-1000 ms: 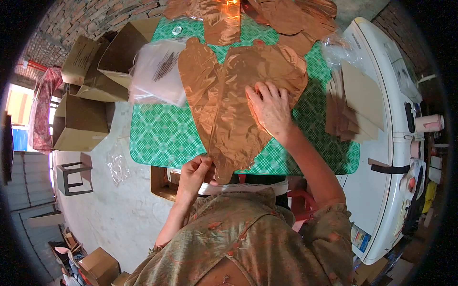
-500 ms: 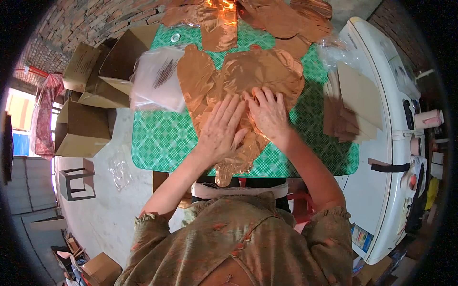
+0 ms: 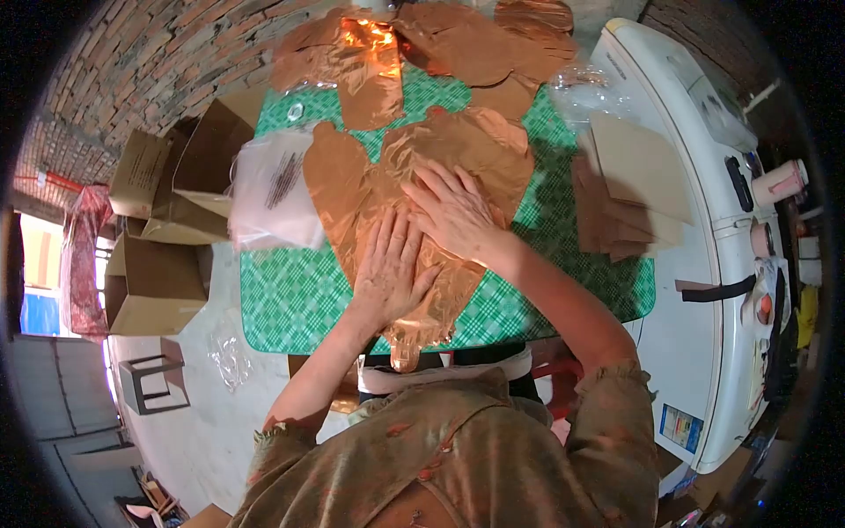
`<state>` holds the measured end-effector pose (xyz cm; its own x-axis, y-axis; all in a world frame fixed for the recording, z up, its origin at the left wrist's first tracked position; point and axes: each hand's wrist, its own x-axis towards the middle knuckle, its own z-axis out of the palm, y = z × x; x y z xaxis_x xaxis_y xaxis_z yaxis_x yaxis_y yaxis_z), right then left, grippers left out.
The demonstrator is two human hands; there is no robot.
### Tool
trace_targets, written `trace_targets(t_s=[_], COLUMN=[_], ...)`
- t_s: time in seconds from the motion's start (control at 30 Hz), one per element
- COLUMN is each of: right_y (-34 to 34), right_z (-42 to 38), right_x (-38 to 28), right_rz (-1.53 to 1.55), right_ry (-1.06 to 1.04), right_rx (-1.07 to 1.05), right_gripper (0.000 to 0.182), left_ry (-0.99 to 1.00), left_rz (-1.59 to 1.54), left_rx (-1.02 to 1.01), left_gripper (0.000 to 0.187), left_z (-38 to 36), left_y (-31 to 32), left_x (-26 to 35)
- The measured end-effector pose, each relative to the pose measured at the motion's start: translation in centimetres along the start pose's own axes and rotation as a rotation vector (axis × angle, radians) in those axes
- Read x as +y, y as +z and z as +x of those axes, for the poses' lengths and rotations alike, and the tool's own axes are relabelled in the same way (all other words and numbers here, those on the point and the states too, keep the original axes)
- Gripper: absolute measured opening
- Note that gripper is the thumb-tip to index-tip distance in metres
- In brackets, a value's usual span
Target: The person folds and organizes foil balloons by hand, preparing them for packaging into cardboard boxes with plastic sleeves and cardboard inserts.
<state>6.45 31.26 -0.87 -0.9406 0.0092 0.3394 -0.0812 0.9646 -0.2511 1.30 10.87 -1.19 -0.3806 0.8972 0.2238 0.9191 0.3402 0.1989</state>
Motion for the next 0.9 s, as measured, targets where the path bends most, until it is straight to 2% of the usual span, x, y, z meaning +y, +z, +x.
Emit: trace_targets(t_s=[0.1,0.13,0.23,0.37,0.57,0.73,0.83,0.9], right_y=[1.5,1.6,-0.4,0.0,-0.9,-1.3,-0.9,-1.8], right_z=[1.3,1.9,4.4,6.7,9.3,10.0,9.2,10.0], right_x=[4.3,6.7,12.6,18.0,21.3,19.6,18.0,18.5], right_rz=[-0.178,-0.338,-0.342,-0.261,-0.301,-0.255,-0.205,-0.251], right_ry=[0.082,0.112,0.276,0.396,0.472,0.522,0.422,0.494], right_rx=[0.048,0.006,-0.057,0.06,-0.015,-0.089,0.072,0.073], right_gripper=[0.057,0.062,0.063,0.061,0.06,0.061,0.056,0.051], left_ry=[0.003,0.008,0.009,-0.001,0.003,0.008,0.002,-0.002], left_rz=[-0.042,-0.036,-0.044,-0.049,-0.046,-0.067,-0.061,-0.056], left_rx=[-0.001,0.003,-0.004,-0.015,0.002,0.014,0.014,0.023], left_gripper=[0.083,0.082,0.082,0.082,0.083,0.083,0.084,0.085], left_z=[0.4,0.4,0.3,0.5,0.3,0.3,0.3,0.1], left_y=[-0.2,-0.3,-0.8,-1.2,-1.0,-1.1,-0.9,-0.7], left_x=[0.1,0.1,0.3,0.4,0.4,0.4,0.4,0.3])
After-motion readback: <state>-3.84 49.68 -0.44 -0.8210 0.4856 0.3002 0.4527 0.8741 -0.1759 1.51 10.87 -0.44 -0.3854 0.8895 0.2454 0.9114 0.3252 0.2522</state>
